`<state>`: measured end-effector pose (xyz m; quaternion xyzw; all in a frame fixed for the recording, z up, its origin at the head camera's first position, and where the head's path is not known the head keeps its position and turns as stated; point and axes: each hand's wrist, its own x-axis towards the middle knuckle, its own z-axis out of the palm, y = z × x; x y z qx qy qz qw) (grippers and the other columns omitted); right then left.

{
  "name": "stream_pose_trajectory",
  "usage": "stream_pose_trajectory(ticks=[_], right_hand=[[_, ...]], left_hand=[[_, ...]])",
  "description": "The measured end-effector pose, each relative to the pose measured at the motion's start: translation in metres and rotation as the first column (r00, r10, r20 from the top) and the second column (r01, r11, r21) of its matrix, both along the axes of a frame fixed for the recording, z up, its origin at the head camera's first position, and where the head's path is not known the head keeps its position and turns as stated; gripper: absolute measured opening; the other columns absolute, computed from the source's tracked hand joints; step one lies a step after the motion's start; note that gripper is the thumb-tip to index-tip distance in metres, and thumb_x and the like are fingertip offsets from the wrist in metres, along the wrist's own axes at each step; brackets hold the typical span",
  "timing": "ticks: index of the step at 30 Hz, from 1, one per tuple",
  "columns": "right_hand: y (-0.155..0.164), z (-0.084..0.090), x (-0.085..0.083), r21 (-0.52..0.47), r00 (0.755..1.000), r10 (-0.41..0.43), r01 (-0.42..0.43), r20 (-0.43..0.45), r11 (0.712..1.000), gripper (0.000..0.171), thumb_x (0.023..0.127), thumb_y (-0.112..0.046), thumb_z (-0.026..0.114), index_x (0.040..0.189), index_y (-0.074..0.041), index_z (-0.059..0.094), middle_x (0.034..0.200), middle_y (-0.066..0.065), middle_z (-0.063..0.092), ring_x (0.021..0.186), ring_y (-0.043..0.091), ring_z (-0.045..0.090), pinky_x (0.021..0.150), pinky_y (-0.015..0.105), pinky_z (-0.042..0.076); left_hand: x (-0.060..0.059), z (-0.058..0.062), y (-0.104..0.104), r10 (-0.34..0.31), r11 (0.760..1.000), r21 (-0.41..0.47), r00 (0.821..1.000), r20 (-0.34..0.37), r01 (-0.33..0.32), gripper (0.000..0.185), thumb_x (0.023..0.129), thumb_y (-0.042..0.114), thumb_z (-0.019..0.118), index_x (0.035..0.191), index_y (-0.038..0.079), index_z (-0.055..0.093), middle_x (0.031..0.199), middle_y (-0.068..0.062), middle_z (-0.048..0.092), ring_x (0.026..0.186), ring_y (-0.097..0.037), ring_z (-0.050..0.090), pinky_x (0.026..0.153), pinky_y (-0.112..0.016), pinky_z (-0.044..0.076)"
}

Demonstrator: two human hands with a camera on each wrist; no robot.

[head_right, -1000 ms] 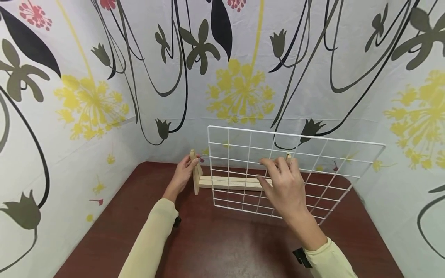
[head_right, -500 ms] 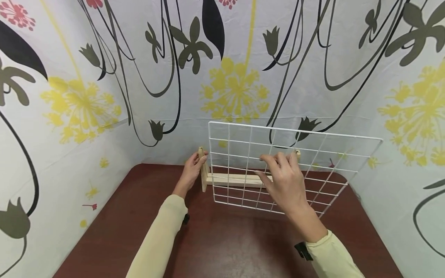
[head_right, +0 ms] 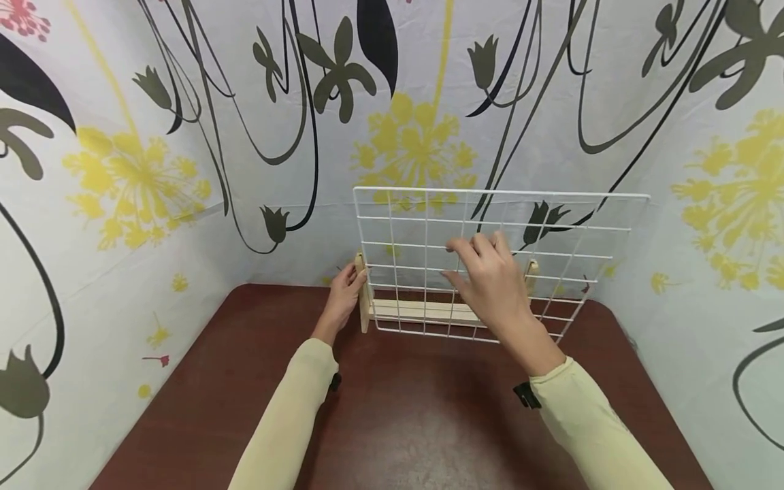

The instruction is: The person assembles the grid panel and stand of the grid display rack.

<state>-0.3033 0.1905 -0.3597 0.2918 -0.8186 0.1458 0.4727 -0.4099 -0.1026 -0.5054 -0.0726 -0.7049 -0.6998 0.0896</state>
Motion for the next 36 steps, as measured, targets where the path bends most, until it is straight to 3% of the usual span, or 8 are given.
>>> stream_pose_trajectory(ticks=[9, 15, 18, 24, 36], right_hand=[[-0.01, 0.052, -0.012, 0.014, 0.999, -0.005, 0.006, -0.034, 1.0, 0.048, 0.073, -0.017, 0.098, 0.108, -0.006, 0.067, 0.078, 0.014, 0.057, 0.073, 0.037, 0.047, 0.074, 0.049, 0.042], [-0.02, 0.09, -0.02, 0.035, 0.998, -0.015, 0.017, -0.065, 0.999, 0.041, 0.081, -0.02, 0.094, 0.111, -0.007, 0.069, 0.078, 0.014, 0.049, 0.073, 0.036, 0.036, 0.074, 0.047, 0.034], [-0.025, 0.101, -0.025, 0.01, 0.994, -0.004, 0.005, -0.109, 1.0, 0.041, 0.081, -0.019, 0.093, 0.111, -0.007, 0.068, 0.078, 0.014, 0.047, 0.073, 0.036, 0.037, 0.077, 0.049, 0.035], [-0.032, 0.11, -0.033, -0.031, 0.983, 0.062, -0.068, -0.172, 0.997, 0.043, 0.079, -0.02, 0.094, 0.11, -0.008, 0.067, 0.078, 0.014, 0.048, 0.07, 0.034, 0.042, 0.083, 0.051, 0.038], [-0.026, 0.11, -0.05, -0.081, 0.987, 0.079, -0.091, -0.14, 0.993, 0.043, 0.076, -0.02, 0.096, 0.106, -0.008, 0.068, 0.079, 0.016, 0.054, 0.075, 0.037, 0.045, 0.081, 0.053, 0.038]], left_hand=[[0.0, -0.001, 0.0, 0.038, 0.997, -0.065, 0.999, -0.002, -0.038, 0.04, 0.106, 0.029, 0.066, 0.142, 0.012, 0.065, 0.142, -0.012, 0.07, 0.128, -0.025, 0.066, 0.104, -0.045, 0.056], [0.0, -0.001, -0.001, 0.061, 0.992, -0.114, 0.998, -0.006, -0.061, 0.043, 0.107, 0.031, 0.065, 0.147, 0.015, 0.062, 0.143, -0.01, 0.069, 0.131, -0.026, 0.066, 0.107, -0.048, 0.055], [0.001, -0.001, -0.002, 0.052, 0.992, -0.118, 0.999, -0.01, -0.053, 0.043, 0.107, 0.033, 0.065, 0.146, 0.015, 0.062, 0.143, -0.008, 0.069, 0.135, -0.026, 0.064, 0.11, -0.05, 0.053], [-0.001, -0.004, -0.004, 0.021, 0.995, -0.102, 0.999, -0.034, -0.025, 0.048, 0.105, 0.039, 0.065, 0.144, 0.01, 0.063, 0.141, -0.006, 0.07, 0.137, -0.024, 0.063, 0.111, -0.05, 0.052], [-0.002, -0.002, -0.006, 0.02, 0.991, -0.131, 1.0, -0.015, -0.022, 0.05, 0.106, 0.04, 0.064, 0.147, 0.012, 0.061, 0.144, -0.004, 0.068, 0.139, -0.022, 0.062, 0.113, -0.05, 0.052]])
